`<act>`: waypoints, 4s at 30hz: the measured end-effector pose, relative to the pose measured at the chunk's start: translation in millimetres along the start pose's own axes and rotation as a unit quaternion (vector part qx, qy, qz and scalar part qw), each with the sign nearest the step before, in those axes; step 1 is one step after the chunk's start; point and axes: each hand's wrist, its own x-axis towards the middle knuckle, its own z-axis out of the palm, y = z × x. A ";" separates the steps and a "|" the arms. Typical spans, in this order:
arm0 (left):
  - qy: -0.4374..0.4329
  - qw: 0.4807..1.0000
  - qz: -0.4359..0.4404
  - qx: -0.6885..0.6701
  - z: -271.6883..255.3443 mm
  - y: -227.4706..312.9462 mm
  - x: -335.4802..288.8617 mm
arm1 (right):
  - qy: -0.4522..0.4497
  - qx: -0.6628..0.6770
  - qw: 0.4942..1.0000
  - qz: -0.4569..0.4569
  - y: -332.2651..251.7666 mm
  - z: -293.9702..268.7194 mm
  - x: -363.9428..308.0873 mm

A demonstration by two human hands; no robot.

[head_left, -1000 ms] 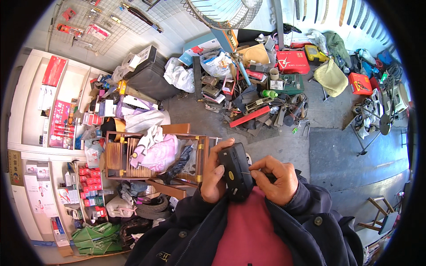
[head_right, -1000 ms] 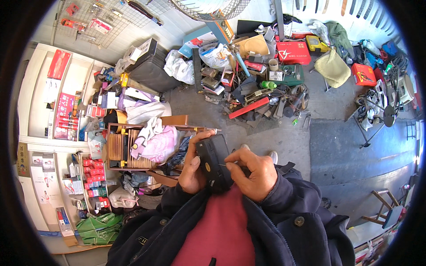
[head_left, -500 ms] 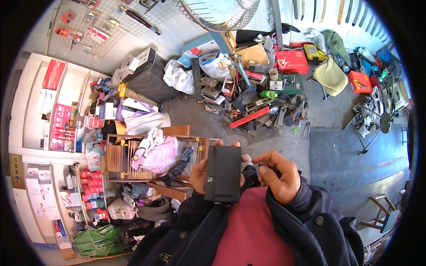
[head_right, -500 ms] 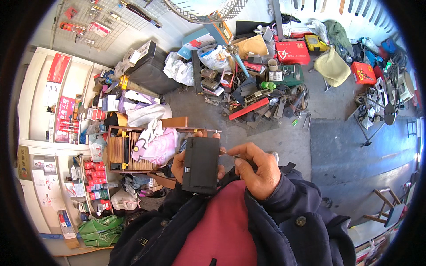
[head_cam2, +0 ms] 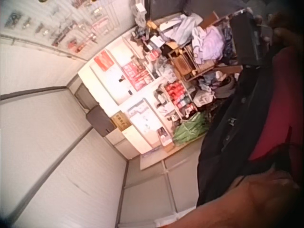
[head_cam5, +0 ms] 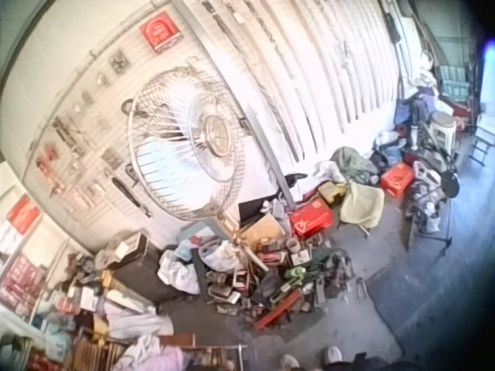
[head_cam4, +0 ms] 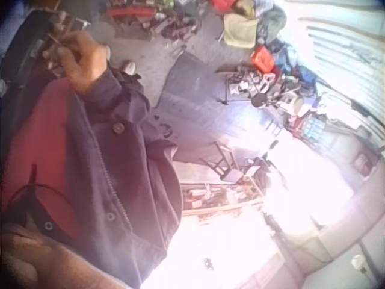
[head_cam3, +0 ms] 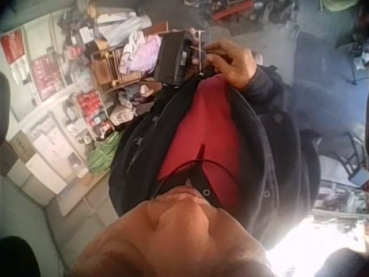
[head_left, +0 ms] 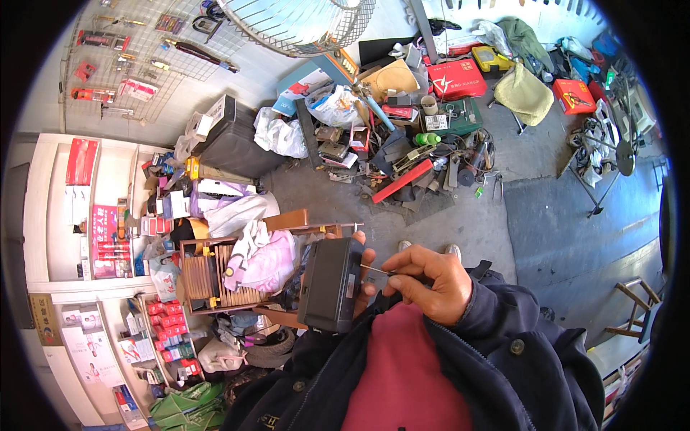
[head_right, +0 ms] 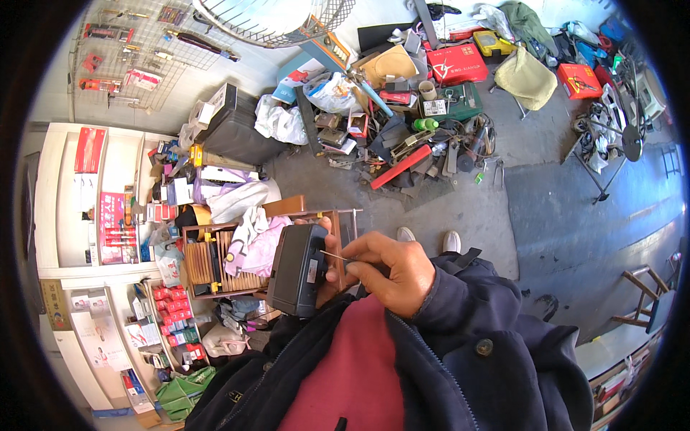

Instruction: The person uses a small screwdriver to unscrew and open the back cover of a black rectangular electronic device. The person removes the cover and inspects the interior.

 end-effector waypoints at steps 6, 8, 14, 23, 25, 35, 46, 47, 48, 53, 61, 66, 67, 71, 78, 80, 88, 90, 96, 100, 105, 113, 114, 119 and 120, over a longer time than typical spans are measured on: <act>-0.035 0.999 -0.027 0.031 -1.7 2.6 4.7 | 0.006 0.002 0.999 -0.032 -1.4 1.7 3.3; -0.038 0.998 -0.019 0.043 -4.0 0.8 3.7 | 0.003 -0.014 1.000 -0.027 -2.2 1.4 4.7; -0.007 0.999 -0.001 0.042 -5.4 -1.2 -1.5 | 0.010 -0.064 0.996 -0.064 -2.7 2.2 8.1; -0.011 0.998 -0.002 0.058 -2.9 -1.7 1.9 | 0.021 -0.051 0.995 -0.079 -4.7 4.1 10.3; -0.017 0.998 0.004 0.067 -3.2 -3.8 3.6 | 0.001 -0.050 0.998 -0.032 -6.7 1.4 9.6; 0.003 0.993 -0.020 0.116 -3.6 3.6 5.9 | -0.009 -0.056 0.996 -0.062 -8.2 -2.6 10.5; 0.206 0.942 0.086 0.250 28.3 -27.2 5.9 | -0.023 -0.081 0.987 -0.135 -3.0 -1.7 8.9; 0.219 0.941 0.072 0.249 33.2 -27.9 6.7 | -0.023 -0.096 0.986 -0.138 -3.5 -1.8 8.7; 0.232 0.937 0.062 0.253 36.8 -28.2 7.3 | -0.024 -0.112 0.983 -0.140 -4.1 -1.8 8.3; 0.260 0.935 0.057 0.233 36.6 -29.5 1.4 | -0.025 -0.128 0.981 -0.146 -4.7 -1.0 8.8; 0.223 0.947 0.071 0.220 13.2 -16.0 -10.1 | -0.030 -0.113 0.986 -0.121 -2.6 1.6 7.5; 0.189 0.954 0.046 0.227 12.4 -15.9 -6.4 | -0.007 -0.066 0.994 -0.091 -3.1 4.2 6.1; 0.165 0.957 0.029 0.236 15.1 -16.0 -4.6 | -0.012 -0.055 0.997 -0.059 -3.1 4.1 5.9; 0.192 0.955 0.005 0.226 29.0 -23.0 -3.0 | -0.008 -0.060 0.996 -0.065 -4.0 3.2 5.6; 0.159 0.945 -0.042 0.284 36.8 -17.5 -2.3 | -0.021 -0.091 0.994 -0.056 -10.4 -2.5 4.9; 0.149 0.944 -0.067 0.288 36.4 -15.8 -2.5 | -0.028 -0.082 0.995 -0.048 -11.6 -3.6 5.6; 0.167 0.934 -0.081 0.306 32.0 -17.0 2.6 | -0.028 -0.086 0.996 -0.022 -11.9 -7.4 7.5; 0.169 0.932 -0.083 0.308 31.6 -17.5 4.2 | -0.021 -0.082 0.996 -0.040 -12.2 -8.9 7.8; 0.182 0.928 -0.095 0.312 31.0 -18.9 9.3 | 0.000 -0.053 0.998 -0.026 -13.2 -11.2 7.6; 0.181 0.923 -0.098 0.325 29.9 -19.6 12.9 | 0.004 -0.058 0.998 -0.004 -11.9 -13.0 8.8; 0.187 0.925 -0.102 0.315 30.3 -21.2 16.4 | 0.012 -0.073 0.997 -0.030 -10.9 -16.3 9.9; 0.195 0.919 -0.104 0.327 32.3 -21.9 23.0 | 0.015 -0.067 0.997 -0.031 -8.9 -18.7 12.9; 0.197 0.918 -0.102 0.329 32.2 -22.2 23.7 | 0.016 -0.070 0.997 -0.033 -8.3 -18.9 13.4; 0.203 0.915 -0.095 0.336 32.0 -22.6 26.1 | 0.018 -0.084 0.995 -0.043 -5.6 -19.8 16.1; 0.202 0.915 -0.096 0.335 31.9 -22.2 26.4 | 0.018 -0.087 0.995 -0.046 -5.5 -20.1 16.4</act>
